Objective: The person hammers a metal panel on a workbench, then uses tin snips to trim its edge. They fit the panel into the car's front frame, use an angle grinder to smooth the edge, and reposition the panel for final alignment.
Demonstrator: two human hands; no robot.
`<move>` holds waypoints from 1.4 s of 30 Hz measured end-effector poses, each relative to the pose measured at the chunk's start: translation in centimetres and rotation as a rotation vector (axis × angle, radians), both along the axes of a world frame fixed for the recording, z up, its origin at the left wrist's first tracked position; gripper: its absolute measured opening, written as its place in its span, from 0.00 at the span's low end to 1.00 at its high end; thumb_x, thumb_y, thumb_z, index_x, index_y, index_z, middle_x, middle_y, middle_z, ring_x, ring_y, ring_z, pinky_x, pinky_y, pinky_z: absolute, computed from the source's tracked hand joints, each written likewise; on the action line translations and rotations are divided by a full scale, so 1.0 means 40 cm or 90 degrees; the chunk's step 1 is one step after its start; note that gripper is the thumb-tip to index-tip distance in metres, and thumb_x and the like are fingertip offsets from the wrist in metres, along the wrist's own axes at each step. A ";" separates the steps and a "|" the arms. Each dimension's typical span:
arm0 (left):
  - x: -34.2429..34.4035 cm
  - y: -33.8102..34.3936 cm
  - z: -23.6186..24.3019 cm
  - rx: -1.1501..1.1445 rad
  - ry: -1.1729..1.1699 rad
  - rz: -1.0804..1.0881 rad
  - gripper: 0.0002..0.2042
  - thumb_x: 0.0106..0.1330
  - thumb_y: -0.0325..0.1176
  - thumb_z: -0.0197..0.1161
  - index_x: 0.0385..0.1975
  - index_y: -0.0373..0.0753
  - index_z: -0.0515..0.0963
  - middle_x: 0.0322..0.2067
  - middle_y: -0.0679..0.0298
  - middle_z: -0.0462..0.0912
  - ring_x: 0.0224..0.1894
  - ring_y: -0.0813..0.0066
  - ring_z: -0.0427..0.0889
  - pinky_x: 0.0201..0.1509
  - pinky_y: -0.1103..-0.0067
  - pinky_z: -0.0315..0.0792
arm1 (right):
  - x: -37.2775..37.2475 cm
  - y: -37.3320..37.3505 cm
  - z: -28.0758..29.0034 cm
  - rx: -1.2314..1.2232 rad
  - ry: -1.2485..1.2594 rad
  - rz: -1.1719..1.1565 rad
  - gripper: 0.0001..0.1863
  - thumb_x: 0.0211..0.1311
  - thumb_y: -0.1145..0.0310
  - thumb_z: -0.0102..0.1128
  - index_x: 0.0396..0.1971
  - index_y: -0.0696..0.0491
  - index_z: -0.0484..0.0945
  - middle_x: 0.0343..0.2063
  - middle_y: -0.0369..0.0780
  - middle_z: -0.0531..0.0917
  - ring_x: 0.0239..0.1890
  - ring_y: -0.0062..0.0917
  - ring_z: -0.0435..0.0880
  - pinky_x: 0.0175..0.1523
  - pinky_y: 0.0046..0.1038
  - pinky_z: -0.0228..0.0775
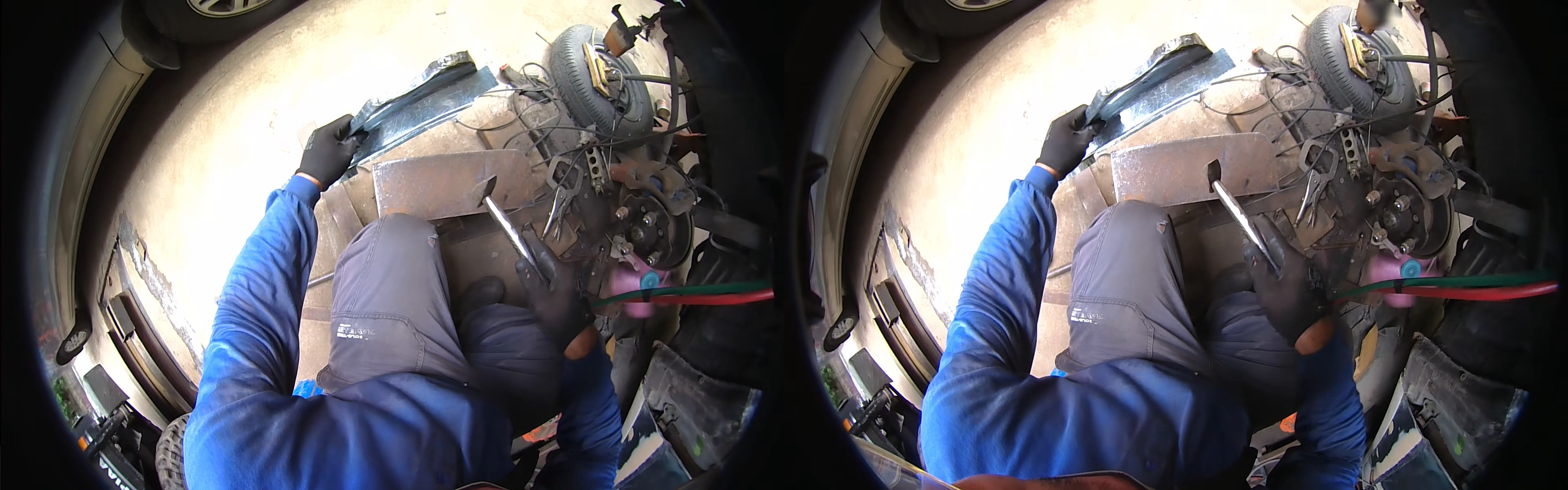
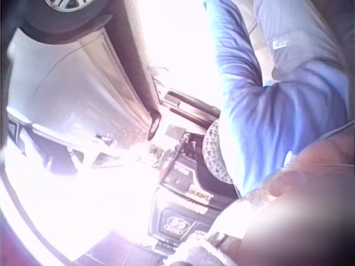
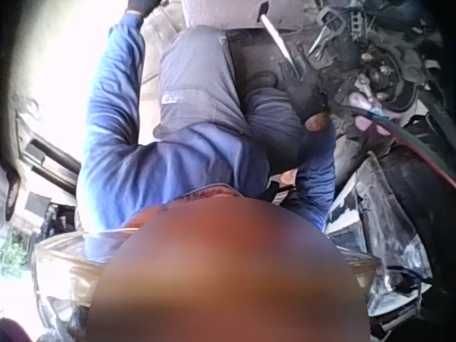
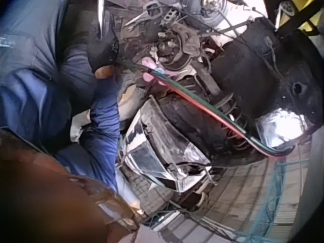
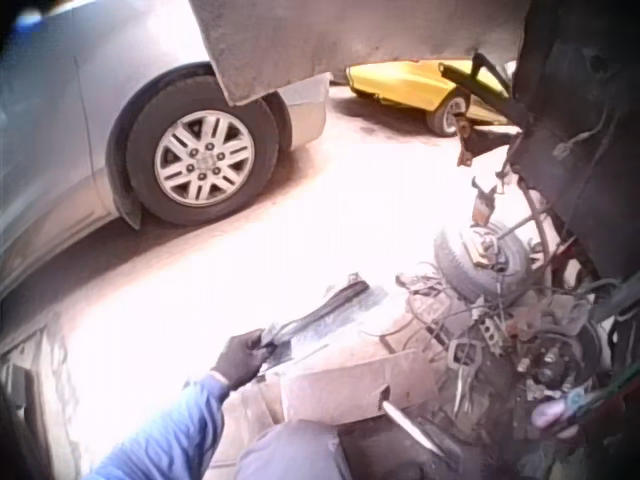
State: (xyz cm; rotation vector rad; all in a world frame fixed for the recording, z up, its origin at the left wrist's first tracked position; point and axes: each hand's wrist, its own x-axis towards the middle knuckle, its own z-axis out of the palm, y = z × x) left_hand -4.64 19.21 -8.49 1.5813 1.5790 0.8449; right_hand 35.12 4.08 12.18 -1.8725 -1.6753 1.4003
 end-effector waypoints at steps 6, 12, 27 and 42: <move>0.022 0.023 0.090 0.060 0.021 0.034 0.08 0.70 0.32 0.67 0.43 0.35 0.82 0.29 0.52 0.83 0.31 0.71 0.79 0.43 0.72 0.74 | -0.016 -0.023 -0.028 0.122 -0.061 0.026 0.31 0.74 0.72 0.53 0.76 0.59 0.65 0.63 0.58 0.80 0.66 0.48 0.81 0.68 0.41 0.72; 0.031 -0.003 0.162 0.055 0.000 0.037 0.07 0.71 0.26 0.65 0.45 0.33 0.84 0.34 0.60 0.89 0.37 0.79 0.82 0.48 0.77 0.75 | -0.025 -0.026 -0.050 0.144 -0.021 0.054 0.36 0.69 0.71 0.54 0.79 0.54 0.62 0.56 0.64 0.82 0.57 0.57 0.85 0.60 0.47 0.79; -0.002 -0.237 0.614 -0.248 -0.082 0.068 0.21 0.76 0.49 0.69 0.35 0.34 0.83 0.26 0.76 0.74 0.30 0.85 0.66 0.34 0.78 0.65 | -0.197 -0.235 -0.034 -0.133 0.153 -0.132 0.22 0.77 0.63 0.60 0.63 0.59 0.77 0.39 0.50 0.88 0.36 0.31 0.87 0.45 0.35 0.79; -0.028 -0.682 1.116 -0.547 -0.296 0.064 0.15 0.82 0.43 0.59 0.47 0.36 0.84 0.33 0.60 0.88 0.31 0.74 0.89 0.33 0.75 0.84 | -0.115 -0.443 0.532 -0.136 0.113 -0.097 0.17 0.73 0.60 0.65 0.53 0.56 0.84 0.28 0.48 0.86 0.31 0.36 0.88 0.39 0.41 0.76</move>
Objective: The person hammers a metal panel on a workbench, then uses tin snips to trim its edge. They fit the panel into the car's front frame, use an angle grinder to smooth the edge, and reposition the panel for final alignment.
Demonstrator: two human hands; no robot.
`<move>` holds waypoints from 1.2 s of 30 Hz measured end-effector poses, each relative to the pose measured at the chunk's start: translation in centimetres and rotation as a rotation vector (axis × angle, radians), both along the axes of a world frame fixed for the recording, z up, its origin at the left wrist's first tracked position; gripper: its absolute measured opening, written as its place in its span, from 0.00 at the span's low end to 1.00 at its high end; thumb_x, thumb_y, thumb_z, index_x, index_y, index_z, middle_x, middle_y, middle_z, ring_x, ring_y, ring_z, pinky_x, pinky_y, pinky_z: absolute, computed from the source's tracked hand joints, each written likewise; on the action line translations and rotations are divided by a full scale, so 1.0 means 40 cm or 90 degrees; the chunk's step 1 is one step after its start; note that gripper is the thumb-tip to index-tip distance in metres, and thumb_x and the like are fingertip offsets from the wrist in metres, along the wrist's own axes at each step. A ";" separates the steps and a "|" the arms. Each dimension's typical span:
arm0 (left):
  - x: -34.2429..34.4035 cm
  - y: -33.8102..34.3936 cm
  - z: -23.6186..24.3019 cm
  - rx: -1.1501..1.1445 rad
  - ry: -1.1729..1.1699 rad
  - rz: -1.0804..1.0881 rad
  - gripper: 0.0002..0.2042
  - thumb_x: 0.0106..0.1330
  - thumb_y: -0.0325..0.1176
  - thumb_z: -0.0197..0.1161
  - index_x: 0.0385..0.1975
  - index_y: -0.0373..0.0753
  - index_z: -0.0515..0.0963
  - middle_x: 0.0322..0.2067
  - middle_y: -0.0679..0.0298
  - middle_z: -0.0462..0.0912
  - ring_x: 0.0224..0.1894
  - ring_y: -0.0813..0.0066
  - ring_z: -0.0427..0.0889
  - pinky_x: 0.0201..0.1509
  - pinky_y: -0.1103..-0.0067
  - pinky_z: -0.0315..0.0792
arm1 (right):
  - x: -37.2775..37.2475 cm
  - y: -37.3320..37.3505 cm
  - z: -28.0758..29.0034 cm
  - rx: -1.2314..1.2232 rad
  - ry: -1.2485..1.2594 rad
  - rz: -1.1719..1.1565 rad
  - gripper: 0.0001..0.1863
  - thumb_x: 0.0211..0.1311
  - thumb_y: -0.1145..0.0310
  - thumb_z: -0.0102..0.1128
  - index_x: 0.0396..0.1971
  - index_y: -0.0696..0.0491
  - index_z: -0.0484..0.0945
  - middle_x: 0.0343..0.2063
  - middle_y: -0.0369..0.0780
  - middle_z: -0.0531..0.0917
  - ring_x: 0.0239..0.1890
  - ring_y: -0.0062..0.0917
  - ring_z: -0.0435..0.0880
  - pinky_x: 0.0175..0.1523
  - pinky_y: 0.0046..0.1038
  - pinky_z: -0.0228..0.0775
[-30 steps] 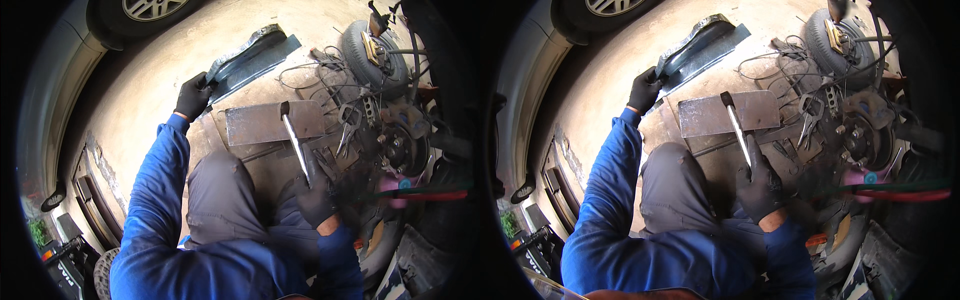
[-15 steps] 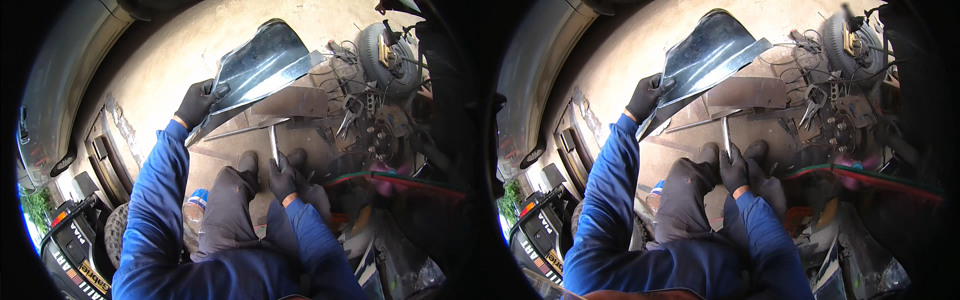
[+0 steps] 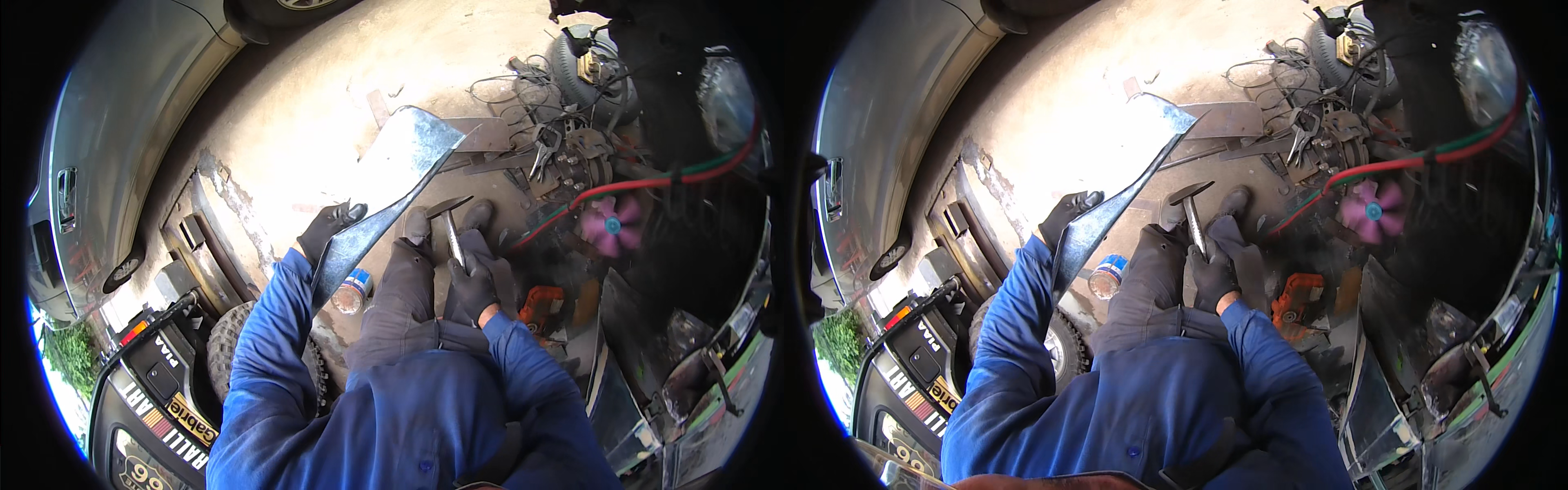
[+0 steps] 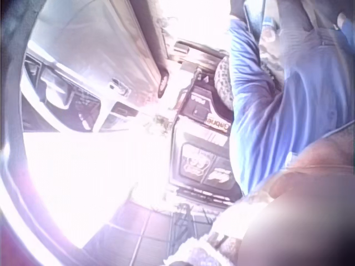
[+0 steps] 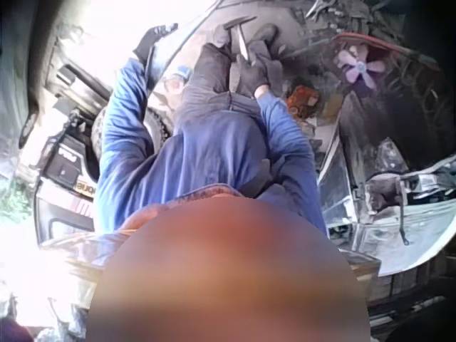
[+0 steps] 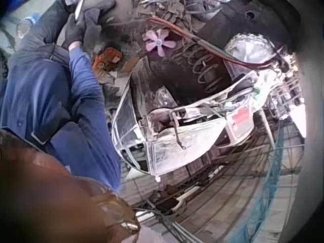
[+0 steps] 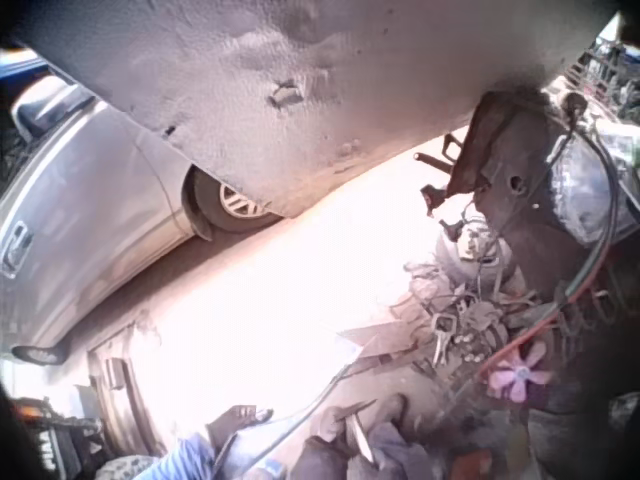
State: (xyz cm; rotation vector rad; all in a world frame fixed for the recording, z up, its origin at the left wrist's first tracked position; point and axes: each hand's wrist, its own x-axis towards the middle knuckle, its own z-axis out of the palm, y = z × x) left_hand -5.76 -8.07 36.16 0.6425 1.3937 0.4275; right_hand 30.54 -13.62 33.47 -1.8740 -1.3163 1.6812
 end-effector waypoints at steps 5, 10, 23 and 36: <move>-0.002 -0.071 0.163 -0.077 -0.110 0.086 0.16 0.82 0.44 0.59 0.48 0.35 0.84 0.31 0.58 0.88 0.29 0.70 0.90 0.36 0.72 0.88 | 0.095 0.001 0.204 0.031 -0.040 0.001 0.21 0.73 0.63 0.64 0.60 0.58 0.80 0.49 0.56 0.88 0.50 0.46 0.90 0.55 0.40 0.80; -0.006 -0.071 0.295 -0.065 -0.110 0.083 0.17 0.80 0.43 0.61 0.52 0.34 0.82 0.34 0.57 0.88 0.32 0.68 0.91 0.39 0.68 0.90 | 0.161 -0.028 0.419 0.132 -0.025 -0.061 0.23 0.78 0.67 0.61 0.66 0.62 0.76 0.52 0.47 0.88 0.54 0.25 0.86 0.61 0.31 0.76; -0.003 0.026 0.369 0.143 -0.123 -0.101 0.15 0.81 0.42 0.60 0.50 0.36 0.86 0.37 0.67 0.90 0.37 0.79 0.88 0.41 0.79 0.80 | 0.182 -0.175 0.740 0.297 -0.127 -0.213 0.27 0.77 0.66 0.63 0.70 0.63 0.73 0.57 0.46 0.87 0.60 0.26 0.84 0.65 0.29 0.75; 0.276 0.105 0.647 0.425 -0.009 -0.225 0.15 0.75 0.39 0.71 0.49 0.32 0.85 0.41 0.70 0.89 0.43 0.83 0.81 0.51 0.79 0.75 | 0.430 -0.038 1.023 0.612 -0.038 -0.537 0.33 0.74 0.77 0.57 0.77 0.63 0.62 0.67 0.49 0.78 0.61 0.28 0.81 0.65 0.29 0.74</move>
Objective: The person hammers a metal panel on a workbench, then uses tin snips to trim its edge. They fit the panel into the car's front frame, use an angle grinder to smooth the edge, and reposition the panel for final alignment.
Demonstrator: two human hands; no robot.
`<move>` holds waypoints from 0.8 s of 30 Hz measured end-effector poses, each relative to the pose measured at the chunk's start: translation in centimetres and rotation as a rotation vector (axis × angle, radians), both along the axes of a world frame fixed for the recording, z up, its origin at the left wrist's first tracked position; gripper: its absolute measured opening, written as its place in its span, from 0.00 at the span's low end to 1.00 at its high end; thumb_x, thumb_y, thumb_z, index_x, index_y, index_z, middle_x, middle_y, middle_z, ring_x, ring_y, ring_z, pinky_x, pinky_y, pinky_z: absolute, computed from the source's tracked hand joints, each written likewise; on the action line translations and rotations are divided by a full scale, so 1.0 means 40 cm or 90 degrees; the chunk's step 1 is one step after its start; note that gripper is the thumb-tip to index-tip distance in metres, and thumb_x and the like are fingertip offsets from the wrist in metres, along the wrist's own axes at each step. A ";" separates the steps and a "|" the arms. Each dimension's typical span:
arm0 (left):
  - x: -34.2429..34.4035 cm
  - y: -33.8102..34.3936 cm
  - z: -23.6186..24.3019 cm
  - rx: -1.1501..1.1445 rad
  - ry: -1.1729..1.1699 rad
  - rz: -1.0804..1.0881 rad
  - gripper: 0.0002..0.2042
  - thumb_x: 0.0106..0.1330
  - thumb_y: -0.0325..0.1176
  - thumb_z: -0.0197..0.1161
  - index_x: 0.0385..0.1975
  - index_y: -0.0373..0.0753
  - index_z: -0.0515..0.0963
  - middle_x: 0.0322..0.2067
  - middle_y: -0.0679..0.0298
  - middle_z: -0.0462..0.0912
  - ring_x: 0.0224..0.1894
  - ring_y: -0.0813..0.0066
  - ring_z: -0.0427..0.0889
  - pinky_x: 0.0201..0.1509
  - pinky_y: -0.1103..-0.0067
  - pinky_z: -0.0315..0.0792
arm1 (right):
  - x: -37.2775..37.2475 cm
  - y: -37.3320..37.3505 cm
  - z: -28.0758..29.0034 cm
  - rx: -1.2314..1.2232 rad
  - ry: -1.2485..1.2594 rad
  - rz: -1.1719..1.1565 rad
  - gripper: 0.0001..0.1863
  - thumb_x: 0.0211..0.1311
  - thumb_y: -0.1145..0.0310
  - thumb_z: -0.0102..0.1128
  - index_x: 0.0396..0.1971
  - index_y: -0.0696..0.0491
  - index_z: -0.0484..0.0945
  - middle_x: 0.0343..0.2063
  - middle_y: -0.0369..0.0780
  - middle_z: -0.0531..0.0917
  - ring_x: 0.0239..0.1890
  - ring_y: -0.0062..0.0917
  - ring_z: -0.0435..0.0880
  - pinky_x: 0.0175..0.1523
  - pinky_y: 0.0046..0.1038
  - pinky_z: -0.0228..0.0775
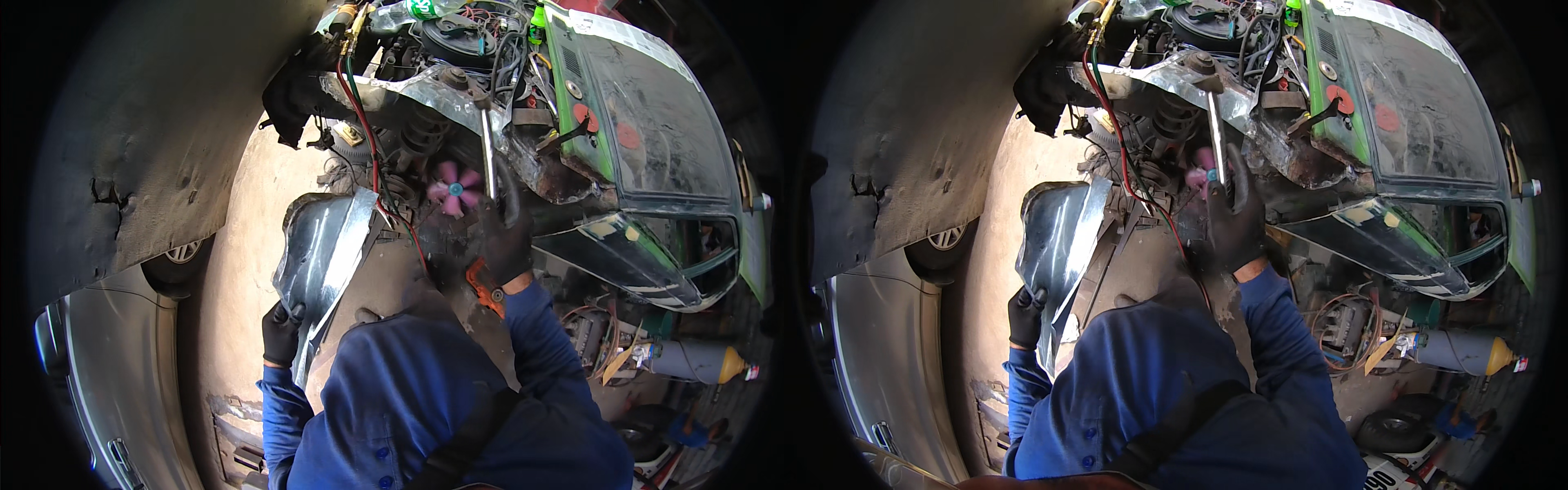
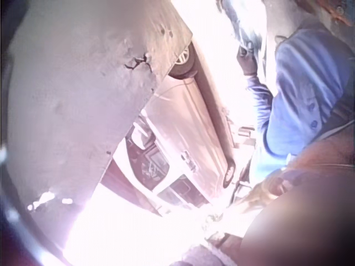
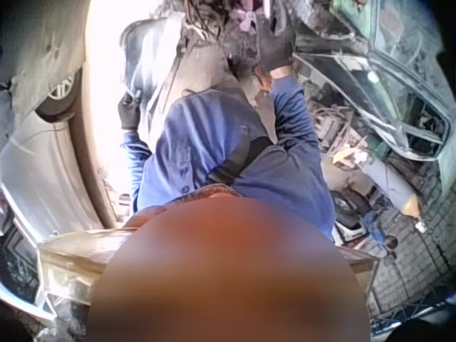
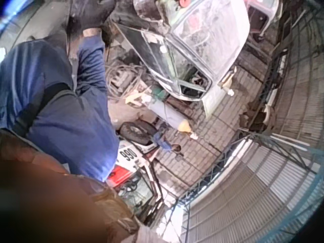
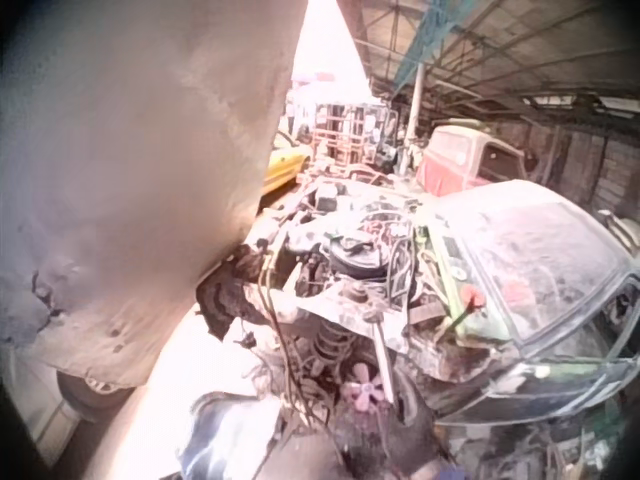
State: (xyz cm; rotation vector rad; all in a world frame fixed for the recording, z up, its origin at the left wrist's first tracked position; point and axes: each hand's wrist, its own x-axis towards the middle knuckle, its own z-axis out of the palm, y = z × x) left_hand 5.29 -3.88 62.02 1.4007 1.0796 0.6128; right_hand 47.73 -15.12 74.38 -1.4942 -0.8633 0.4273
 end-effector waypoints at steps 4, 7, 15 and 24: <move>0.127 0.042 0.079 0.048 0.023 0.014 0.15 0.75 0.38 0.72 0.51 0.32 0.84 0.42 0.68 0.90 0.45 0.83 0.82 0.52 0.78 0.76 | 0.187 0.073 0.014 0.003 -0.137 -0.120 0.34 0.72 0.75 0.58 0.77 0.61 0.63 0.58 0.44 0.82 0.48 0.23 0.82 0.57 0.30 0.78; 0.222 0.072 0.121 0.092 0.014 0.031 0.13 0.75 0.37 0.72 0.48 0.34 0.83 0.39 0.70 0.88 0.42 0.84 0.80 0.50 0.79 0.74 | 0.345 0.126 -0.001 0.019 -0.224 -0.165 0.31 0.71 0.74 0.60 0.73 0.62 0.69 0.55 0.48 0.85 0.52 0.29 0.84 0.57 0.34 0.77; 0.443 0.123 0.221 0.239 0.108 0.060 0.13 0.73 0.34 0.74 0.49 0.33 0.82 0.39 0.66 0.88 0.43 0.82 0.82 0.49 0.79 0.75 | 0.713 0.295 -0.089 -0.061 -0.197 -0.265 0.33 0.64 0.72 0.65 0.69 0.66 0.72 0.64 0.55 0.81 0.67 0.44 0.79 0.72 0.39 0.67; 0.577 0.205 0.278 0.309 0.184 0.062 0.16 0.72 0.34 0.75 0.52 0.31 0.83 0.42 0.61 0.90 0.46 0.77 0.86 0.52 0.77 0.78 | 0.852 0.350 -0.107 -0.232 -0.140 -0.348 0.30 0.60 0.69 0.65 0.63 0.62 0.77 0.48 0.56 0.88 0.50 0.45 0.89 0.57 0.43 0.78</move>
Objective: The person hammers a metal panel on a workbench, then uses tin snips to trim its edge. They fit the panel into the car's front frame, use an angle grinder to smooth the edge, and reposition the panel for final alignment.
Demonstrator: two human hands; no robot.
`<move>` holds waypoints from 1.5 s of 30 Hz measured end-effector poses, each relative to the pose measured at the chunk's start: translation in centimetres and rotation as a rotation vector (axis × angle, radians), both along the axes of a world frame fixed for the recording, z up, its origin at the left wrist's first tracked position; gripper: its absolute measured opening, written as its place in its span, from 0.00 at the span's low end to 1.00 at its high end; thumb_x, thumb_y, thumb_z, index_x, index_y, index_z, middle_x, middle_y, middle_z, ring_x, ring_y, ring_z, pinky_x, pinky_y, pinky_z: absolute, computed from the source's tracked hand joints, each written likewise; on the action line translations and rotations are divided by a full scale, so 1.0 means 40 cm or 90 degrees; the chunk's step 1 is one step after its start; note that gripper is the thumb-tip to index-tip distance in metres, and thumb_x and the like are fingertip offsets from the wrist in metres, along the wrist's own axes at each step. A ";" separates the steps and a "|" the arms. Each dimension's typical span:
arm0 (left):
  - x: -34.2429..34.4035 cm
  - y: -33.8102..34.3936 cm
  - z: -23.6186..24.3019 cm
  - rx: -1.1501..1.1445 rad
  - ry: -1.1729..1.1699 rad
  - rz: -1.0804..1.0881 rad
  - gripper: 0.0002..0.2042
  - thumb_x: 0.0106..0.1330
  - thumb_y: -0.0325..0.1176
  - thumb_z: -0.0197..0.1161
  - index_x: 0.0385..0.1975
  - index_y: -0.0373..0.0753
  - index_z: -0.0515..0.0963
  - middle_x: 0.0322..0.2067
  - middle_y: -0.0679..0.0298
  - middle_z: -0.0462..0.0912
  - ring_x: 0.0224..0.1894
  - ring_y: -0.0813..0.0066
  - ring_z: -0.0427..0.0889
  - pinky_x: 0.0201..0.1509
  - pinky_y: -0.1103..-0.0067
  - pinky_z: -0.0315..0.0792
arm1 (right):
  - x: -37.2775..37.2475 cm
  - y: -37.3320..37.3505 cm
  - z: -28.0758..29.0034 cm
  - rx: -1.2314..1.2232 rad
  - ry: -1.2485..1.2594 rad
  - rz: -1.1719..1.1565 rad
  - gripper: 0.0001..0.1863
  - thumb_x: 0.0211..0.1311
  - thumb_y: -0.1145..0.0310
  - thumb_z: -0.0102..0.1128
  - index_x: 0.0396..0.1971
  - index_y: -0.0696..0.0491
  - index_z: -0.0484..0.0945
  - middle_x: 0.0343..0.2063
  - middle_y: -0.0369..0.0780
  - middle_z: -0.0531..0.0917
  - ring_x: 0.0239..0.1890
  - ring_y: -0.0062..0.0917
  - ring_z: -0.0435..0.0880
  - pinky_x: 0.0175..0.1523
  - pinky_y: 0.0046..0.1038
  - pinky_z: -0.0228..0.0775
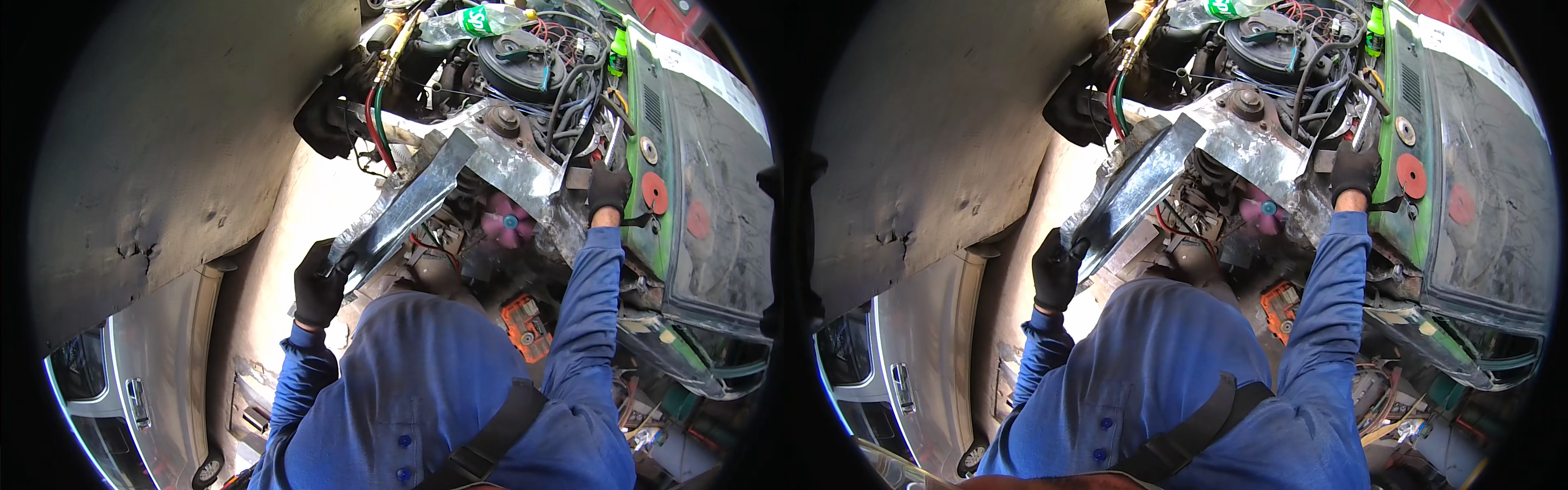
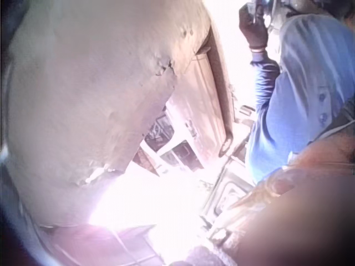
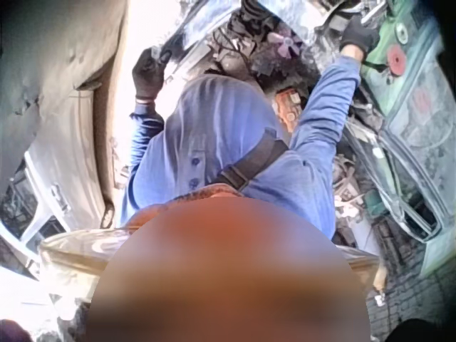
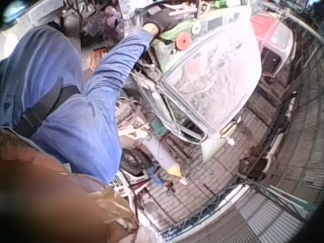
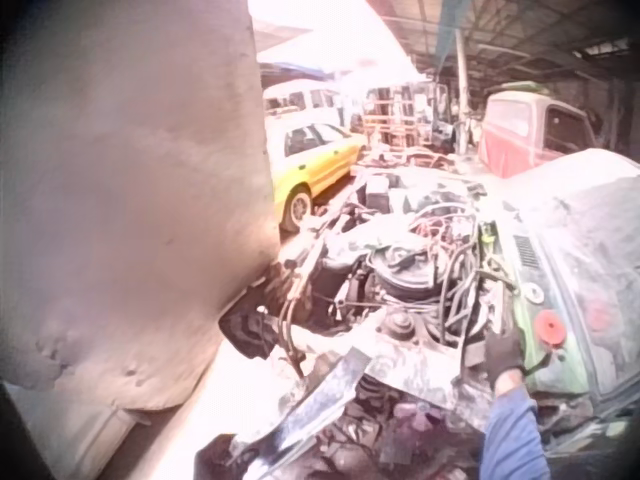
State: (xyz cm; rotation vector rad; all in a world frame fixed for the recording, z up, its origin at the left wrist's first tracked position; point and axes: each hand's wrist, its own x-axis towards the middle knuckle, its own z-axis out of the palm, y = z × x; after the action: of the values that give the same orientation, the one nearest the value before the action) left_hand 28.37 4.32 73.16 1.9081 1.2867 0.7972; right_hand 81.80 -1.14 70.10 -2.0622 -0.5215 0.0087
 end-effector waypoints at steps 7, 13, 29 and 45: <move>0.020 0.117 -0.024 0.038 -0.049 -0.051 0.17 0.69 0.33 0.76 0.53 0.33 0.85 0.46 0.58 0.89 0.47 0.74 0.87 0.52 0.76 0.79 | 0.094 0.003 -0.097 -0.257 -0.210 -0.003 0.24 0.65 0.68 0.61 0.61 0.59 0.80 0.53 0.57 0.85 0.56 0.52 0.86 0.62 0.47 0.76; 0.002 0.187 -0.054 -0.011 -0.063 -0.052 0.19 0.70 0.35 0.76 0.55 0.32 0.82 0.41 0.61 0.90 0.44 0.78 0.85 0.50 0.76 0.78 | 0.154 -0.029 -0.220 -0.278 -0.138 0.035 0.33 0.67 0.69 0.55 0.73 0.50 0.71 0.69 0.53 0.77 0.71 0.51 0.74 0.75 0.46 0.66; 0.018 0.245 -0.119 -0.249 -0.142 0.004 0.13 0.76 0.38 0.70 0.47 0.33 0.86 0.38 0.73 0.87 0.38 0.86 0.79 0.45 0.80 0.73 | -0.513 0.069 0.029 0.135 0.107 0.401 0.28 0.79 0.61 0.60 0.71 0.61 0.74 0.53 0.50 0.86 0.58 0.35 0.86 0.63 0.37 0.78; 0.175 0.207 -0.140 -0.227 -0.144 -0.162 0.13 0.82 0.40 0.62 0.47 0.36 0.85 0.29 0.72 0.76 0.31 0.82 0.70 0.35 0.76 0.68 | -0.662 0.112 0.059 0.350 0.390 0.657 0.38 0.70 0.66 0.72 0.73 0.60 0.61 0.55 0.45 0.85 0.57 0.27 0.86 0.62 0.33 0.78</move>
State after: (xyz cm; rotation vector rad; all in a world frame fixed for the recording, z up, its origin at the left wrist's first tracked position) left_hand 35.38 12.60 67.55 1.6034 0.9526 0.5874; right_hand 55.34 3.34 72.47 -0.9995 -0.9918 0.9554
